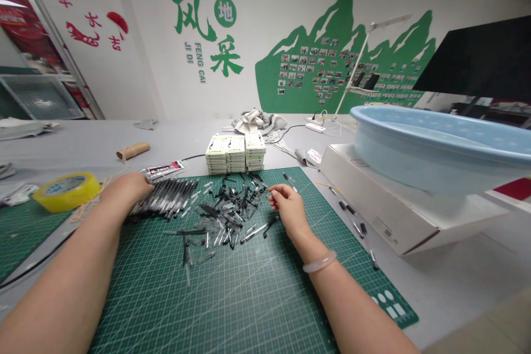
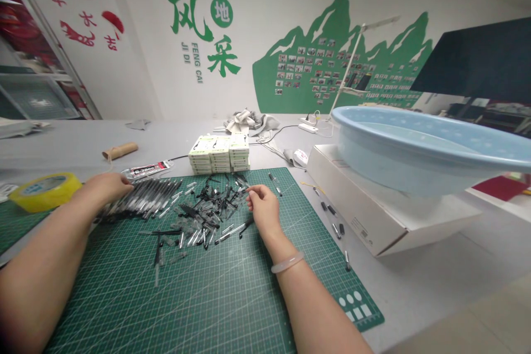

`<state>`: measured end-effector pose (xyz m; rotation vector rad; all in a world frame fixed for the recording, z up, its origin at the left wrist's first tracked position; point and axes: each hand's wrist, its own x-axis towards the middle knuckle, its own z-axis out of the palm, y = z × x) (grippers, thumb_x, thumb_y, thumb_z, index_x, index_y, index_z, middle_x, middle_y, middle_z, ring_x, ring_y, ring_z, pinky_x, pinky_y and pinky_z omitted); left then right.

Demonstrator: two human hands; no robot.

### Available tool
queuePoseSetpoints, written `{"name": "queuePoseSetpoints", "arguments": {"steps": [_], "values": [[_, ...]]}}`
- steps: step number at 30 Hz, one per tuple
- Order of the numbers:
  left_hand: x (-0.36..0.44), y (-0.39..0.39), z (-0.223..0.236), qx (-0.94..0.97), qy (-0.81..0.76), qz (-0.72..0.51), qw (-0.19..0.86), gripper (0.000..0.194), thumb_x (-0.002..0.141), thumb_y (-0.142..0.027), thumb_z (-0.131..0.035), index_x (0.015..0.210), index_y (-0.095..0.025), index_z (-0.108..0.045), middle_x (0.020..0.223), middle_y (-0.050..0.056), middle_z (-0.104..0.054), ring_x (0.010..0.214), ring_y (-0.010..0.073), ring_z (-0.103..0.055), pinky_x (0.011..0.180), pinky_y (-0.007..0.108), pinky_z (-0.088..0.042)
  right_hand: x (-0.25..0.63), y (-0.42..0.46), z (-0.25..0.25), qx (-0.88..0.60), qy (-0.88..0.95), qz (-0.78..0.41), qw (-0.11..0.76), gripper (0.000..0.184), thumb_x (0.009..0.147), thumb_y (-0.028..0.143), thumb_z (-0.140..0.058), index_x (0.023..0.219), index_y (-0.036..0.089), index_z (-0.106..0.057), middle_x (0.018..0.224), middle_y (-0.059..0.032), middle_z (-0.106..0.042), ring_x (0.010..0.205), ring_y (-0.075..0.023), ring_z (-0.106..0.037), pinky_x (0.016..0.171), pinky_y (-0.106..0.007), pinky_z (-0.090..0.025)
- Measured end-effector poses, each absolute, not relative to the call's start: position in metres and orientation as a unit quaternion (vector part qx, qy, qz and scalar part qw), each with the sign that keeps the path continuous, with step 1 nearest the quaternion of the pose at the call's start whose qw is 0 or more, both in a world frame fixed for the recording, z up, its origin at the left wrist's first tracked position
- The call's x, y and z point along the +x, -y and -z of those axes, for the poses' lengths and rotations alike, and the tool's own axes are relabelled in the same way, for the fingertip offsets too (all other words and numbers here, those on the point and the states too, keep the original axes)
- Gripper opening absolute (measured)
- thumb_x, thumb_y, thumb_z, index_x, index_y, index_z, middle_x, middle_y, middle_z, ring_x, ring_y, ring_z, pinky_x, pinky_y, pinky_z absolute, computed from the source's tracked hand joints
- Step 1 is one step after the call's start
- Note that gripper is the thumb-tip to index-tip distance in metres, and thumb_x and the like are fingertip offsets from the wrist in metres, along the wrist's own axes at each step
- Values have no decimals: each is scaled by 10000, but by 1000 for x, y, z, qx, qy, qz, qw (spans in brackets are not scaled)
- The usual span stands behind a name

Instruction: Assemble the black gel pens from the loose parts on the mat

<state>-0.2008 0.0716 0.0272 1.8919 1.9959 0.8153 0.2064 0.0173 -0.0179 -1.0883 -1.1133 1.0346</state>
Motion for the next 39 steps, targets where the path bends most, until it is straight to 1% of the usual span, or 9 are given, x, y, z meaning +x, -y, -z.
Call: {"name": "queuePoseSetpoints", "arguments": {"steps": [4, 6, 10, 13, 16, 19, 24, 31, 39], "values": [[-158, -68, -35, 629, -753, -188, 46, 164, 679, -311, -640, 689, -153, -679, 713, 118, -667, 858, 311, -568, 815, 409, -386, 204, -17, 18, -478, 486, -435, 589, 178, 720, 330, -588, 788, 168, -617, 616, 6, -590, 539, -131, -520, 494, -243, -411], [-128, -67, -37, 659, -733, -161, 36, 214, 736, -344, -578, 796, -186, -709, 878, 120, -702, 891, 304, -587, 817, 392, -405, 204, -17, 19, -483, 493, -426, 585, 163, 733, 311, -565, 793, 170, -620, 616, 7, -592, 539, -134, -525, 492, -244, -417], [-73, -62, -27, 793, -598, -102, 51, 310, 829, -383, -479, 965, -236, -716, 1025, 67, -712, 951, 250, -618, 863, 333, -433, 207, -19, 22, -506, 523, -394, 562, 170, 781, 274, -507, 837, 180, -637, 651, 0, -615, 574, -149, -563, 526, -261, -457], [-48, -55, -11, 866, -485, -105, 68, 485, 884, -483, -417, 1253, -226, -599, 1357, 83, -551, 1261, 261, -463, 1053, 364, -329, 209, -18, 23, -536, 600, -302, 512, 214, 809, 222, -496, 924, 195, -675, 854, -34, -696, 784, -177, -634, 732, -313, -503], [-38, -46, 1, 889, -439, -60, 113, 594, 899, -575, -354, 1436, -321, -366, 1553, 38, -259, 1425, 286, -188, 1132, 503, -153, 209, -16, 24, -542, 693, -204, 429, 297, 822, 174, -519, 1075, 197, -674, 1112, -62, -682, 1062, -196, -590, 979, -356, -410], [-36, -38, 1, 887, -437, -6, 151, 617, 887, -621, -341, 1457, -395, -270, 1576, 10, -166, 1442, 309, -93, 1112, 596, -78, 206, -11, 25, -527, 765, -166, 330, 423, 837, 195, -552, 1257, 224, -588, 1329, -62, -567, 1270, -219, -445, 1089, -392, -297], [-40, -32, -19, 883, -423, 50, 199, 629, 861, -614, -419, 1437, -376, -334, 1565, 30, -214, 1436, 297, -137, 1128, 559, -101, 202, -4, 27, -522, 808, -154, 225, 468, 876, 322, -550, 1341, 300, -507, 1474, -21, -412, 1389, -287, -272, 1122, -505, -201], [-55, -25, -43, 872, -399, 56, 277, 574, 807, -504, -574, 1357, -370, -478, 1490, 13, -395, 1362, 278, -348, 1125, 456, -239, 202, -2, 25, -508, 816, -136, 242, 370, 885, 296, -542, 1245, 237, -605, 1361, -58, -542, 1297, -219, -422, 1099, -396, -282], [-61, -20, -62, 845, -434, 37, 311, 496, 776, -401, -601, 1271, -385, -574, 1339, -25, -575, 1227, 261, -517, 1057, 391, -371, 206, -6, 21, -493, 804, -124, 308, 254, 854, 205, -572, 1083, 223, -682, 1161, -40, -667, 1115, -186, -563, 988, -314, -398]]}}
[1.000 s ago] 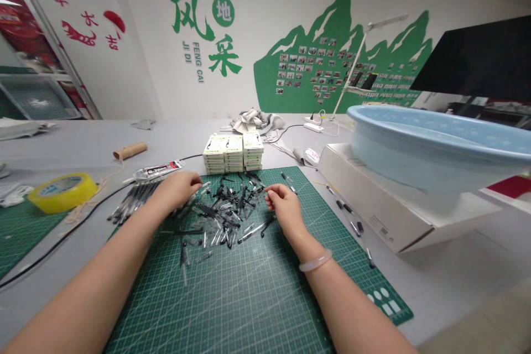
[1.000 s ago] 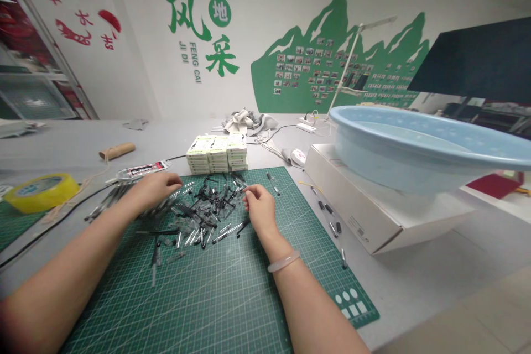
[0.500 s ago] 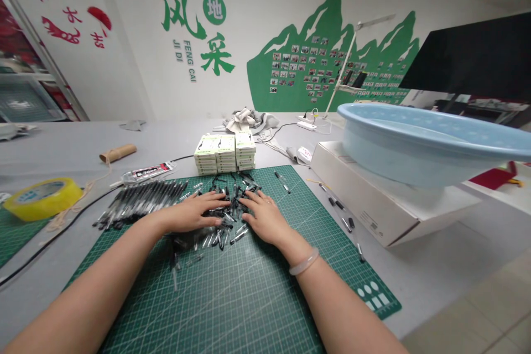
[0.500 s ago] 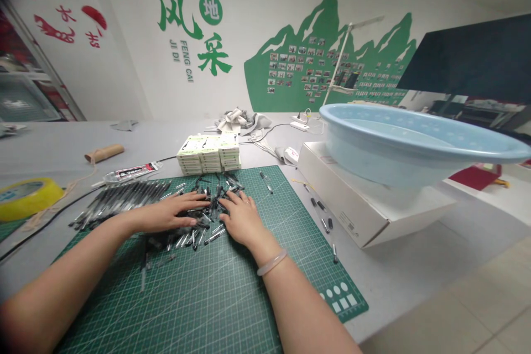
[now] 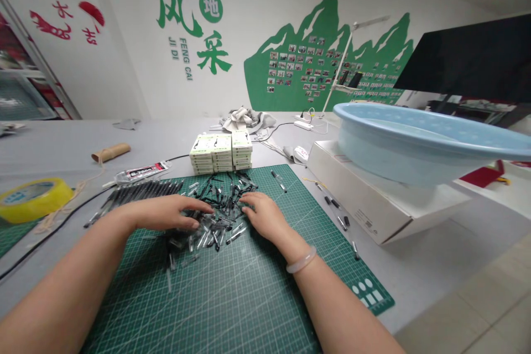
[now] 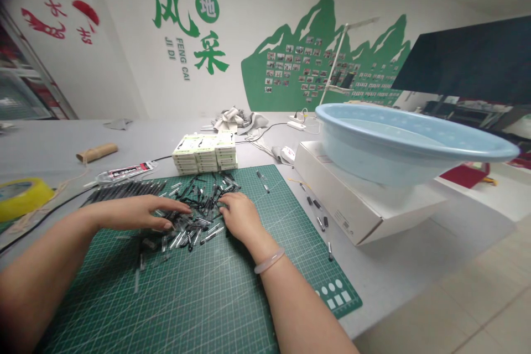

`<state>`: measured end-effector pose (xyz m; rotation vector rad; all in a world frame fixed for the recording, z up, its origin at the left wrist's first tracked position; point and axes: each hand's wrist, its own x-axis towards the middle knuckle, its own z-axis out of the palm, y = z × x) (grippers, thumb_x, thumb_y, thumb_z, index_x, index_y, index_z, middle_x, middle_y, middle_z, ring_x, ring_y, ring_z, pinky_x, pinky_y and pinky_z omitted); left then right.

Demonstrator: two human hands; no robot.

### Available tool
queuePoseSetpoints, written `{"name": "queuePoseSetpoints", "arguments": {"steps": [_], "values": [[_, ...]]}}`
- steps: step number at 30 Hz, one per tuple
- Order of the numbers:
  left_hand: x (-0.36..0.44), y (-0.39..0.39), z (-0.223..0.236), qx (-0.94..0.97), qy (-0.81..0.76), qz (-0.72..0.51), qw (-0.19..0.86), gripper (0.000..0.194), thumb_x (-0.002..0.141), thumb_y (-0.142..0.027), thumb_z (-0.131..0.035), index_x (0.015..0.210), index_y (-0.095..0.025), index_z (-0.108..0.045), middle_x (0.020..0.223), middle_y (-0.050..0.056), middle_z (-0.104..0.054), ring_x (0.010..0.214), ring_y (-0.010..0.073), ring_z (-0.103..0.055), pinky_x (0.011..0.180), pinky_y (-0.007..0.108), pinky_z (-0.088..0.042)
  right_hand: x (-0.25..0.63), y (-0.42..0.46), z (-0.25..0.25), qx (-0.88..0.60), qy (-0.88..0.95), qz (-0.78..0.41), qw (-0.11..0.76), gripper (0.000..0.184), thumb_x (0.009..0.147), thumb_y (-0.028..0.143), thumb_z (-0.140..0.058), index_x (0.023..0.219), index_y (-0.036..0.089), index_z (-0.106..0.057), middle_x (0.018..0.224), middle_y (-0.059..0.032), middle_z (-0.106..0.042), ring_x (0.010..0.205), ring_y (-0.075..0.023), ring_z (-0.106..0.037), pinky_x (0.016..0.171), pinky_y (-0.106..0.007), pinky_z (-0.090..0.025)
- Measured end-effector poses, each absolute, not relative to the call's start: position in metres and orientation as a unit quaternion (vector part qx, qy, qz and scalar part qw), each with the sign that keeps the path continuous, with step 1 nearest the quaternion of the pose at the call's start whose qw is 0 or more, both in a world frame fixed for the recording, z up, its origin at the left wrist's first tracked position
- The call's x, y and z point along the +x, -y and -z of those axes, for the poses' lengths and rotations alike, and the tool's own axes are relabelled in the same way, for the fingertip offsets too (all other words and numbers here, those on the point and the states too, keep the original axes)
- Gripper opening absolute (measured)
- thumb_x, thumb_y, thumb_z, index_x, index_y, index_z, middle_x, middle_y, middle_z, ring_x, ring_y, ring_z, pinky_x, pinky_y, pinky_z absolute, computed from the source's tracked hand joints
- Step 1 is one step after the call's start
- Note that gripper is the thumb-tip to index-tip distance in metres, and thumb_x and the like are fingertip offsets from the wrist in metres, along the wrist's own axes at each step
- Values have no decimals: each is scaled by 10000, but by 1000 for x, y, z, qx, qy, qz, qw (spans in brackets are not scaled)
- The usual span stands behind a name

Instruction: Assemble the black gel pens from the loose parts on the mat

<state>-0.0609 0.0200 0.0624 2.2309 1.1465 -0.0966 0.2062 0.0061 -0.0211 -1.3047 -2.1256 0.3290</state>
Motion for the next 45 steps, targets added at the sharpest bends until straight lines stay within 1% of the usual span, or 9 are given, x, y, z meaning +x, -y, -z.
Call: {"name": "queuePoseSetpoints", "arguments": {"steps": [6, 10, 13, 18, 25, 27, 32, 39, 45], "values": [[-65, -24, -70, 836, -464, 26, 290, 436, 811, -453, -526, 1220, -341, -629, 1288, -15, -616, 1175, 231, -556, 1020, 332, -402, 227, -24, 26, -568, 746, -71, 339, 302, 889, 189, -499, 1155, 182, -642, 1173, -85, -650, 1137, -205, -544, 1017, -340, -371], [-69, -34, -59, 836, -479, -19, 269, 427, 826, -458, -470, 1174, -298, -658, 1229, 1, -654, 1117, 218, -589, 971, 301, -433, 230, -32, 35, -564, 779, -82, 262, 432, 944, 363, -426, 1366, 280, -473, 1461, -59, -421, 1368, -259, -315, 1101, -461, -243], [-71, -44, -46, 832, -509, -72, 210, 410, 819, -455, -447, 1085, -268, -698, 1160, 16, -687, 1066, 227, -609, 943, 304, -443, 226, -34, 40, -574, 785, -98, 211, 494, 956, 474, -345, 1420, 309, -389, 1521, -29, -326, 1413, -307, -210, 1106, -521, -189], [-76, -55, -36, 815, -545, -105, 166, 393, 800, -436, -444, 1014, -254, -719, 1087, 16, -716, 1007, 227, -628, 896, 280, -446, 225, -36, 39, -578, 781, -89, 218, 480, 960, 434, -362, 1369, 207, -469, 1436, -81, -458, 1360, -258, -331, 1109, -437, -215], [-98, -64, -39, 776, -616, -122, 52, 345, 775, -397, -472, 951, -232, -719, 985, 49, -730, 916, 254, -635, 794, 309, -438, 230, -33, 31, -611, 746, -59, 259, 253, 913, 236, -466, 1019, 183, -690, 1038, -91, -680, 1021, -208, -583, 903, -295, -399], [-101, -64, -39, 774, -621, -107, 58, 320, 750, -388, -500, 923, -235, -721, 951, 51, -732, 884, 248, -637, 758, 305, -434, 230, -33, 31, -632, 729, -45, 260, 226, 890, 223, -504, 1008, 177, -691, 993, -93, -681, 982, -219, -585, 875, -306, -407], [-97, -56, -46, 790, -600, -34, 122, 261, 679, -345, -548, 843, -249, -727, 845, 11, -736, 786, 203, -644, 669, 259, -424, 228, -38, 35, -580, 766, -36, 274, 397, 885, 162, -502, 1272, 224, -569, 1267, -63, -596, 1158, -204, -495, 991, -320, -338], [-95, -32, -53, 792, -578, 52, 189, 179, 571, -275, -613, 710, -247, -723, 688, -1, -696, 664, 190, -623, 561, 245, -394, 230, -38, 35, -596, 763, -32, 248, 230, 874, 159, -502, 999, 184, -694, 1036, -81, -678, 1026, -226, -539, 933, -317, -362], [-98, -3, -29, 788, -604, 61, 104, 175, 531, -178, -587, 647, -250, -697, 689, 31, -665, 624, 203, -596, 516, 258, -349, 227, -33, 31, -644, 729, 20, 231, 191, 859, 166, -489, 912, 144, -671, 975, -138, -631, 986, -247, -535, 871, -333, -387]]}}
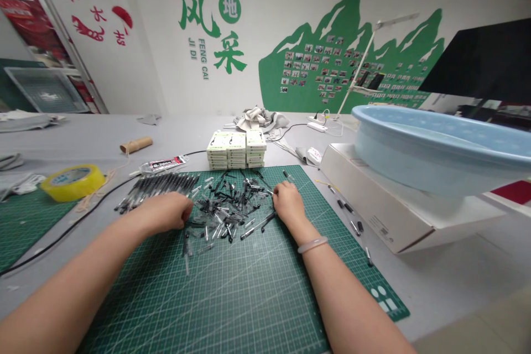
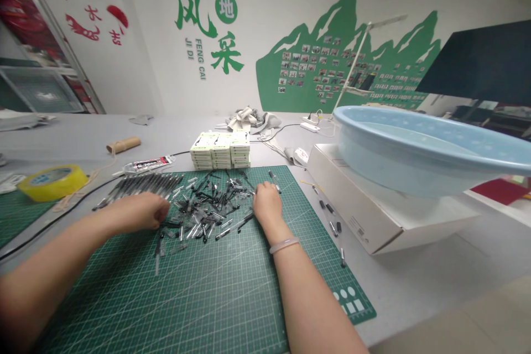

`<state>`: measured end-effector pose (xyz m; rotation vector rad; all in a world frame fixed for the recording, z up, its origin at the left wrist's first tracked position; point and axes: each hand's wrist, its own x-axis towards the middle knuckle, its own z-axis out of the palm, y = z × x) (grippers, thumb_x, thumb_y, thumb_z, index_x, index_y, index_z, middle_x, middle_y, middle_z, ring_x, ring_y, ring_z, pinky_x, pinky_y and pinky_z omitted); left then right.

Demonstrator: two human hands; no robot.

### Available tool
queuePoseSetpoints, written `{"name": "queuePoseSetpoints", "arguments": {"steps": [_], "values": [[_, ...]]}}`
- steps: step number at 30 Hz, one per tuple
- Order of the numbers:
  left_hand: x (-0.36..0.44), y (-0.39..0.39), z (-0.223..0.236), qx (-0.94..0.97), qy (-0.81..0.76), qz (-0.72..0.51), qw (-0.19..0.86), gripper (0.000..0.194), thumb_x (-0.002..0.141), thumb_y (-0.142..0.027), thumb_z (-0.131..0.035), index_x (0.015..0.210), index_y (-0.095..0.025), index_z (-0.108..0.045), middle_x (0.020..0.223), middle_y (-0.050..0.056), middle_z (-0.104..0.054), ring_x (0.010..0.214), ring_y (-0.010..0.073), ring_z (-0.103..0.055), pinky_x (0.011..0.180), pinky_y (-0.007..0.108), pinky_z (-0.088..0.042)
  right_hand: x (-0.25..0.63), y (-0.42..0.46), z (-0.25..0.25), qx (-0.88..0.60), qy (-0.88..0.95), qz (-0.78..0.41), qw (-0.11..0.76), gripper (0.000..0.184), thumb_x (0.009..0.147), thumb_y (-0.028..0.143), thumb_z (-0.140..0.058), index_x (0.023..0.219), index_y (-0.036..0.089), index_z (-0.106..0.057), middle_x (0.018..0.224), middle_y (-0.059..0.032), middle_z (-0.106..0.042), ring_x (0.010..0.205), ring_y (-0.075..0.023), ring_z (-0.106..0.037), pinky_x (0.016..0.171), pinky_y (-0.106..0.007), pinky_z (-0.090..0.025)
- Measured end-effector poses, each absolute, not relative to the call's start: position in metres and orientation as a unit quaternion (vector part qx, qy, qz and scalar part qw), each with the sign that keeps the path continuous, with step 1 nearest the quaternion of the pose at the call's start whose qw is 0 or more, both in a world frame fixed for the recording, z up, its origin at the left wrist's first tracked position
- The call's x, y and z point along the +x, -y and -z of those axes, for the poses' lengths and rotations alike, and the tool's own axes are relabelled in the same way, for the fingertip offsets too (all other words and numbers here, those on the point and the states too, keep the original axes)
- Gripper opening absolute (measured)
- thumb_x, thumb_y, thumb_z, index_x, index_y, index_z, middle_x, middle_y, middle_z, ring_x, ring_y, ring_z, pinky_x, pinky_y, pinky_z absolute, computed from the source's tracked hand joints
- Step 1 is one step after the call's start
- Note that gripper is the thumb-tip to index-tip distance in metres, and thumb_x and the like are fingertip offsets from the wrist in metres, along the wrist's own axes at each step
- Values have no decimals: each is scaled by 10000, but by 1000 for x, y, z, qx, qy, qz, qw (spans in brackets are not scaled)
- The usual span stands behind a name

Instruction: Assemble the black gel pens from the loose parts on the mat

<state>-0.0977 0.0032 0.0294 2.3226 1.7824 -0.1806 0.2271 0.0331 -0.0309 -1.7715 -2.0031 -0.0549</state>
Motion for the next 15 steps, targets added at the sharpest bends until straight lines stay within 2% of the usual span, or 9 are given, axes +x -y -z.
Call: {"name": "queuePoseSetpoints", "arguments": {"steps": [8, 11, 15], "values": [[-97, 12, -25, 823, -564, 45, 47, 175, 626, -159, -519, 698, -233, -660, 738, 54, -665, 648, 229, -580, 513, 286, -317, 229, -28, 23, -704, 665, -9, 249, 198, 828, 180, -483, 889, 125, -664, 933, -157, -664, 859, -237, -616, 739, -318, -429], [-103, 11, -40, 805, -589, 52, 37, 156, 623, -162, -529, 678, -228, -659, 737, 56, -663, 643, 224, -573, 512, 287, -310, 235, -30, 21, -711, 636, -62, 294, 167, 795, 182, -510, 810, 151, -674, 856, -121, -692, 807, -222, -631, 718, -306, -433], [-107, 8, -73, 772, -633, 55, 24, 97, 636, -209, -552, 666, -220, -643, 728, 42, -663, 636, 210, -560, 543, 285, -336, 235, -33, 22, -672, 596, -199, 392, 130, 740, 235, -567, 716, 166, -674, 740, -60, -695, 713, -183, -623, 677, -279, -444]]}}
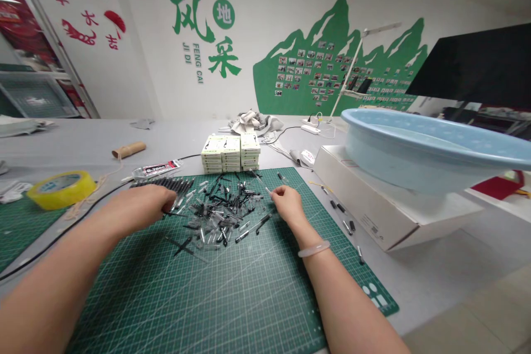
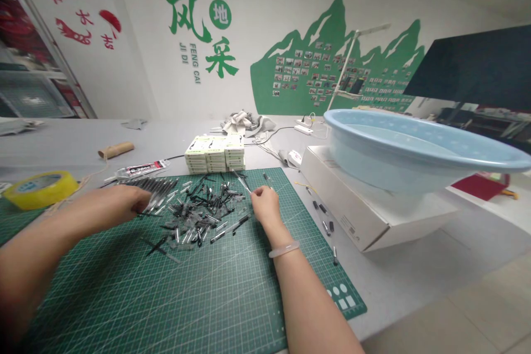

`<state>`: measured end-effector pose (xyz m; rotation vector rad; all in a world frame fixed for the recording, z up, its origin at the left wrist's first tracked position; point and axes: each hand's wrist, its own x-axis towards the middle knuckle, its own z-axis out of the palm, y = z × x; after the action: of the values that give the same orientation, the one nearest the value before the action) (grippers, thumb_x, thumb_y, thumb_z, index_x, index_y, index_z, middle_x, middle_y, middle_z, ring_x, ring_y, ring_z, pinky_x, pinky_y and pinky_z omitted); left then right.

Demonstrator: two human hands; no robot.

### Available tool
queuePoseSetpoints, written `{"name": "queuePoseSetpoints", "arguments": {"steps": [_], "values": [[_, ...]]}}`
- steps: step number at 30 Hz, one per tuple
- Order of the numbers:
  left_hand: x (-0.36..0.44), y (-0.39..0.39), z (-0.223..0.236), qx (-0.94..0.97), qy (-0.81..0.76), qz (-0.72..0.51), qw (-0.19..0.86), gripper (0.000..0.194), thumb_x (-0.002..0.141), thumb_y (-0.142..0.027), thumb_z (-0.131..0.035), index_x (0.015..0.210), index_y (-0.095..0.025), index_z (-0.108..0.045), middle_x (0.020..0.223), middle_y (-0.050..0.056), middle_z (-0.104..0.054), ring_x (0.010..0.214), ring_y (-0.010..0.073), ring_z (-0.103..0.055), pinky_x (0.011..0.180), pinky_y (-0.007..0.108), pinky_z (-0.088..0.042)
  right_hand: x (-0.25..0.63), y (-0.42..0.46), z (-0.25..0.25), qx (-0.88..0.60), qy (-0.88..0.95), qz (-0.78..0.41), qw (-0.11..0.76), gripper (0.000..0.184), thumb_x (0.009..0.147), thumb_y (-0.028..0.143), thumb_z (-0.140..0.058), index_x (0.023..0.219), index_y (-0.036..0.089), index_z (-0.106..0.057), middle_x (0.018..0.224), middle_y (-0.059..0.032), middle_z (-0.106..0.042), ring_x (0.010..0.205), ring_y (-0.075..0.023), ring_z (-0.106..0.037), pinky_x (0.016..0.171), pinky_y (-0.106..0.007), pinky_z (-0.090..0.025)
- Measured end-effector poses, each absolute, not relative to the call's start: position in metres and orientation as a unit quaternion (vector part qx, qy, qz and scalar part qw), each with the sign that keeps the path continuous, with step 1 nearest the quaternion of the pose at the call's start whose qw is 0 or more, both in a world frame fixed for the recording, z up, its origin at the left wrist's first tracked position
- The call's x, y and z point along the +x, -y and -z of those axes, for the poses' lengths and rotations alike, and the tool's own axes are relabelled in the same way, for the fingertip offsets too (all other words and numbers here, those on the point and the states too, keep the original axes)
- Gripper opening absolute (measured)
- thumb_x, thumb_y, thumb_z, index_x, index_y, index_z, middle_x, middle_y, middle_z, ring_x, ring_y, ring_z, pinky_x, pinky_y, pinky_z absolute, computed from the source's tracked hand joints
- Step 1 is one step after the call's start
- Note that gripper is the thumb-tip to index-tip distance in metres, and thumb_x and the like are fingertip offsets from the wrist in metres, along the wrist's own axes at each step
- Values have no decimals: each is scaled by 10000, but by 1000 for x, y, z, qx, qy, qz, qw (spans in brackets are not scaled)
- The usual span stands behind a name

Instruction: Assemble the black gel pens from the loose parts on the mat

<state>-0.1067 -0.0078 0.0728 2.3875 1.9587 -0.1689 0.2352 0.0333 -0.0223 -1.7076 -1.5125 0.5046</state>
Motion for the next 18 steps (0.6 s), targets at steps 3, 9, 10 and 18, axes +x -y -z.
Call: {"name": "queuePoseSetpoints", "arguments": {"steps": [3, 9, 10, 18], "values": [[-92, 1, -89, 776, -625, -59, 60, 127, 700, -303, -564, 747, -212, -640, 751, 40, -665, 687, 213, -572, 599, 298, -381, 223, -28, 21, -594, 574, -321, 463, 148, 708, 277, -589, 710, 152, -667, 666, -30, -666, 626, -156, -590, 608, -259, -443], [-38, -12, -65, 631, -500, -376, 459, 427, 712, -389, -670, 1074, -171, -611, 807, 28, -631, 684, 138, -576, 645, 277, -472, 191, -4, 9, -457, 565, -487, 484, 120, 666, 249, -645, 729, 147, -646, 612, 12, -613, 542, -106, -515, 556, -230, -409], [-33, -14, -60, 604, -481, -394, 499, 454, 702, -375, -697, 1100, -173, -613, 830, 30, -631, 688, 126, -571, 646, 265, -473, 188, -2, 8, -449, 576, -489, 478, 105, 664, 239, -649, 719, 150, -642, 610, 17, -603, 544, -103, -511, 558, -229, -407], [-22, -13, -49, 581, -459, -388, 548, 295, 701, -340, -734, 936, -167, -690, 794, 13, -622, 635, 92, -521, 590, 224, -448, 173, 9, 10, -381, 619, -516, 453, 166, 709, 261, -657, 853, 183, -628, 748, 5, -645, 673, -130, -592, 668, -263, -471]]}}
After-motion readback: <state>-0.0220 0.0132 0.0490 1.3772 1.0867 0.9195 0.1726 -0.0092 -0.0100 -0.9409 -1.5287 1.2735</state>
